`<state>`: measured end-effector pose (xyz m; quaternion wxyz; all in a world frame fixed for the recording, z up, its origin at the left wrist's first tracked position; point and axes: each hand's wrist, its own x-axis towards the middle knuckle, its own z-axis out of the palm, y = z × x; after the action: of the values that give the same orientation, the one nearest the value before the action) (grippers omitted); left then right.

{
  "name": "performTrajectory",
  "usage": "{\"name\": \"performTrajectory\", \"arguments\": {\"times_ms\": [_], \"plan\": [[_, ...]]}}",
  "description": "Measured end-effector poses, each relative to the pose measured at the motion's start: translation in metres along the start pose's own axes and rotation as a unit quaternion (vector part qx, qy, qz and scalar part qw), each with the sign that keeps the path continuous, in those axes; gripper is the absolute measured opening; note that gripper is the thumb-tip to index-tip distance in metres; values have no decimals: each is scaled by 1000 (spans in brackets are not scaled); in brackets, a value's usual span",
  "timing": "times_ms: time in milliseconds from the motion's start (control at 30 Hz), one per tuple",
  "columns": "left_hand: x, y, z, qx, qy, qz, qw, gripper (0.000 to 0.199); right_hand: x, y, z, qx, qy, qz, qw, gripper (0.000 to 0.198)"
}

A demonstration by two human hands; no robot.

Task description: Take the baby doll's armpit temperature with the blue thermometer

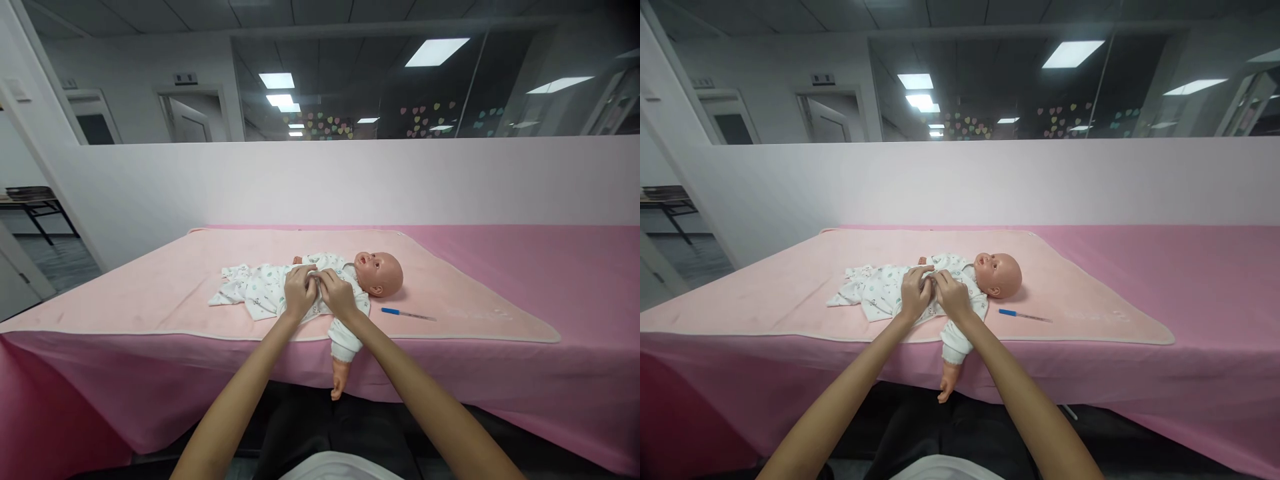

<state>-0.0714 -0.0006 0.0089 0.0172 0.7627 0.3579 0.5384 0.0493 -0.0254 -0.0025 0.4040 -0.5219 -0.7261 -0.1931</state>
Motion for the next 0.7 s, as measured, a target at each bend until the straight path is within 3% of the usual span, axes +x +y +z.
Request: {"name": "performTrajectory", "arguments": {"times_ms": [200, 333, 467, 533, 600, 700], "plan": [[-2, 6, -4, 51, 10, 47, 998, 20, -1, 1, 1, 44, 51, 5, 998, 27], [-2, -2, -8, 98, 88, -32, 991, 36, 0, 3, 4, 48, 61, 23, 997, 28], [-2, -18, -18, 127, 213, -142, 958, 42, -1, 6, 8, 49, 71, 44, 995, 29], [-3, -25, -22, 134, 251, -165, 945, 42, -1, 7, 9, 55, 78, 53, 994, 29], [-4, -25, -24, 139, 248, -148, 947, 40, -1, 8, 9, 61, 79, 54, 993, 29], [-5, -16, -21, 140, 170, -65, 973, 30, 0, 8, 9, 62, 79, 52, 994, 29]]}}
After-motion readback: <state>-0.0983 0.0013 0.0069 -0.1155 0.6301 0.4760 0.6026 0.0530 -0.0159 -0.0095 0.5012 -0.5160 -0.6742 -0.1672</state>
